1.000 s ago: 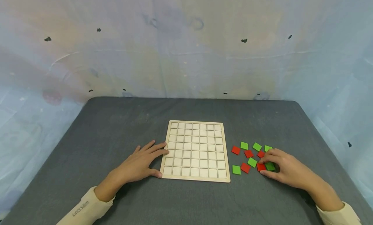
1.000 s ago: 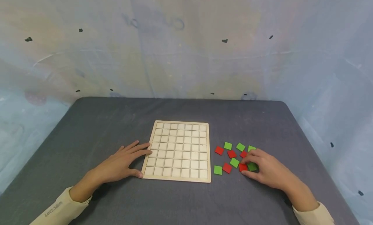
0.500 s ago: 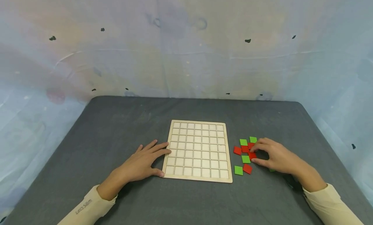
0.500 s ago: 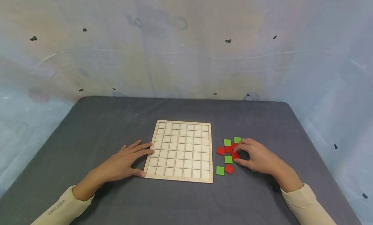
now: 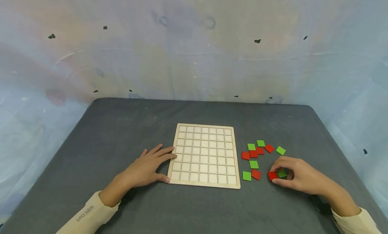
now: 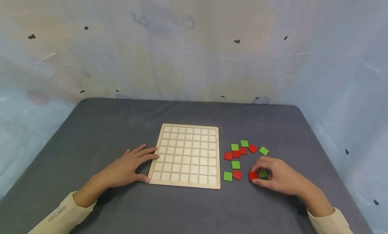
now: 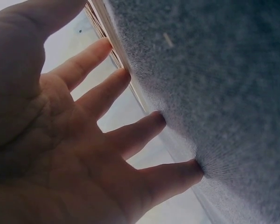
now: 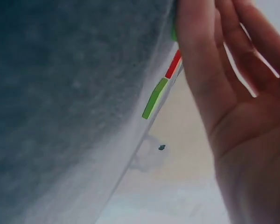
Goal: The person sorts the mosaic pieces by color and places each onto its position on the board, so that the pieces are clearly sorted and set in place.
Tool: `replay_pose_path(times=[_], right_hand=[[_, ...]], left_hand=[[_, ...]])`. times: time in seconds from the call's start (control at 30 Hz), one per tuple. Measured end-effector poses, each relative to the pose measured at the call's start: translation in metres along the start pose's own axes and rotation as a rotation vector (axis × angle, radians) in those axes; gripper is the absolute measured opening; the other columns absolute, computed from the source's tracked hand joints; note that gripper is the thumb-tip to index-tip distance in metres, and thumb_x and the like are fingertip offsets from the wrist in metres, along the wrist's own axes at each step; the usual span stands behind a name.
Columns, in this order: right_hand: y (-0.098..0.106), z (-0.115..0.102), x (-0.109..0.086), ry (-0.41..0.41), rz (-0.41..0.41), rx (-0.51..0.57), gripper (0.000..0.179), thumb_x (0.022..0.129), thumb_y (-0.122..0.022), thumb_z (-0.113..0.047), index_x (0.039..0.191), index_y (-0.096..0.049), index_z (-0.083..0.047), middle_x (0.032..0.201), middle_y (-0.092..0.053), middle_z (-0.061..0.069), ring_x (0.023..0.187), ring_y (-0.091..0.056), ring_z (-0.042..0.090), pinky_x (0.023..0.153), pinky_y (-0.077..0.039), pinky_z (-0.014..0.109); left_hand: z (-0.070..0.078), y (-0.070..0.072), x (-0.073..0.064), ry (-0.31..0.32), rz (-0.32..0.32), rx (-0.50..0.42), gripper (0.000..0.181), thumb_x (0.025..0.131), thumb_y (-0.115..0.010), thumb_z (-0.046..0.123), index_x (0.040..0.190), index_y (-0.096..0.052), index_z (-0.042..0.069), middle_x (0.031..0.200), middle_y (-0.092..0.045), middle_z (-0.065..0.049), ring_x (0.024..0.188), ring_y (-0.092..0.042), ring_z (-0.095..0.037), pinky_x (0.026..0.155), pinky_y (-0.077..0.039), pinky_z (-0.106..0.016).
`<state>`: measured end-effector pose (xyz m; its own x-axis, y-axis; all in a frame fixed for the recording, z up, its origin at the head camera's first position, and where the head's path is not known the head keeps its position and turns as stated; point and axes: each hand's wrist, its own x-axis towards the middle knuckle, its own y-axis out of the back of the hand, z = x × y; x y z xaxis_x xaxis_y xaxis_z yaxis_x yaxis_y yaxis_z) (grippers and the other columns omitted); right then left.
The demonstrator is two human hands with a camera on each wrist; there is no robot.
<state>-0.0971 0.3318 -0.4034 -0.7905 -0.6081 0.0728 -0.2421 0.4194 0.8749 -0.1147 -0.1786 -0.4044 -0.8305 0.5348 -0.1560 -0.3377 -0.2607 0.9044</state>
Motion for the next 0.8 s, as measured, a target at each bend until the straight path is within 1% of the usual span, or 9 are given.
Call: replay_pose_path(times=[0.17, 0.23, 0.33, 0.43, 0.53, 0.57, 0.63, 0.73, 0.8], right_hand=[[0.002, -0.002, 0.019, -0.016, 0.018, -0.084, 0.019, 0.087, -0.077, -0.038, 0.103, -0.067, -0.037, 0.103, -0.062, -0.019, 0.083, -0.057, -0.005, 0.069, -0.053, 0.022], [0.002, -0.004, 0.026, -0.035, 0.016, -0.123, 0.019, 0.087, -0.076, -0.042, 0.103, -0.066, -0.039, 0.104, -0.061, -0.022, 0.090, -0.057, -0.003, 0.075, -0.055, 0.028], [0.001, -0.004, 0.035, -0.037, 0.031, -0.168, 0.020, 0.086, -0.076, -0.045, 0.102, -0.064, -0.042, 0.106, -0.059, -0.025, 0.098, -0.057, -0.001, 0.082, -0.055, 0.035], [-0.001, -0.003, 0.043, -0.019, 0.032, -0.176, 0.018, 0.087, -0.075, -0.044, 0.102, -0.065, -0.040, 0.117, -0.064, -0.018, 0.110, -0.061, 0.009, 0.090, -0.054, 0.043], [0.001, -0.003, 0.048, -0.026, 0.001, -0.171, 0.015, 0.090, -0.073, -0.044, 0.102, -0.066, -0.037, 0.127, -0.066, -0.008, 0.117, -0.063, 0.021, 0.094, -0.052, 0.050], [0.002, -0.003, 0.049, -0.032, -0.011, -0.170, 0.015, 0.090, -0.072, -0.044, 0.102, -0.067, -0.036, 0.129, -0.066, -0.005, 0.118, -0.063, 0.024, 0.093, -0.052, 0.051], [0.004, -0.002, 0.047, -0.051, -0.027, -0.179, 0.015, 0.090, -0.072, -0.044, 0.103, -0.067, -0.037, 0.128, -0.066, -0.005, 0.117, -0.064, 0.024, 0.092, -0.053, 0.051], [0.005, -0.001, 0.044, -0.059, -0.015, -0.184, 0.017, 0.089, -0.074, -0.042, 0.103, -0.067, -0.036, 0.125, -0.067, -0.006, 0.115, -0.064, 0.025, 0.092, -0.052, 0.052], [0.005, 0.000, 0.046, -0.054, -0.004, -0.174, 0.017, 0.088, -0.075, -0.041, 0.103, -0.067, -0.036, 0.125, -0.067, -0.006, 0.116, -0.063, 0.025, 0.095, -0.049, 0.054]], left_hand=[[0.000, 0.001, -0.001, 0.004, -0.004, 0.008, 0.080, 0.078, -0.076, 0.050, 0.150, -0.045, 0.033, 0.165, -0.026, 0.006, 0.153, -0.019, -0.038, 0.109, -0.019, -0.078], [0.001, 0.002, -0.001, 0.004, -0.004, 0.009, 0.079, 0.079, -0.076, 0.050, 0.149, -0.045, 0.032, 0.165, -0.026, 0.006, 0.153, -0.020, -0.038, 0.109, -0.019, -0.078], [0.001, 0.002, -0.002, 0.003, -0.002, 0.008, 0.079, 0.079, -0.076, 0.050, 0.149, -0.046, 0.032, 0.165, -0.027, 0.005, 0.153, -0.020, -0.039, 0.109, -0.019, -0.078], [0.001, 0.000, -0.001, 0.002, 0.001, 0.006, 0.079, 0.079, -0.077, 0.049, 0.149, -0.046, 0.032, 0.165, -0.027, 0.006, 0.153, -0.020, -0.038, 0.109, -0.019, -0.078], [0.000, -0.001, -0.001, 0.000, 0.004, 0.008, 0.079, 0.079, -0.077, 0.050, 0.149, -0.045, 0.033, 0.165, -0.027, 0.006, 0.153, -0.020, -0.038, 0.109, -0.019, -0.078], [-0.001, -0.001, -0.001, -0.001, 0.004, 0.007, 0.079, 0.079, -0.076, 0.050, 0.149, -0.045, 0.033, 0.165, -0.026, 0.006, 0.153, -0.020, -0.038, 0.109, -0.019, -0.078], [-0.001, -0.002, -0.001, -0.005, 0.004, 0.008, 0.079, 0.079, -0.076, 0.050, 0.150, -0.045, 0.033, 0.165, -0.026, 0.006, 0.153, -0.020, -0.038, 0.109, -0.019, -0.078], [-0.001, -0.002, -0.001, -0.004, 0.004, 0.006, 0.079, 0.079, -0.076, 0.051, 0.150, -0.045, 0.033, 0.165, -0.026, 0.007, 0.154, -0.020, -0.037, 0.110, -0.019, -0.077], [-0.001, -0.001, -0.002, -0.001, 0.005, 0.002, 0.079, 0.079, -0.076, 0.051, 0.150, -0.045, 0.033, 0.165, -0.026, 0.007, 0.154, -0.019, -0.037, 0.110, -0.018, -0.077]])
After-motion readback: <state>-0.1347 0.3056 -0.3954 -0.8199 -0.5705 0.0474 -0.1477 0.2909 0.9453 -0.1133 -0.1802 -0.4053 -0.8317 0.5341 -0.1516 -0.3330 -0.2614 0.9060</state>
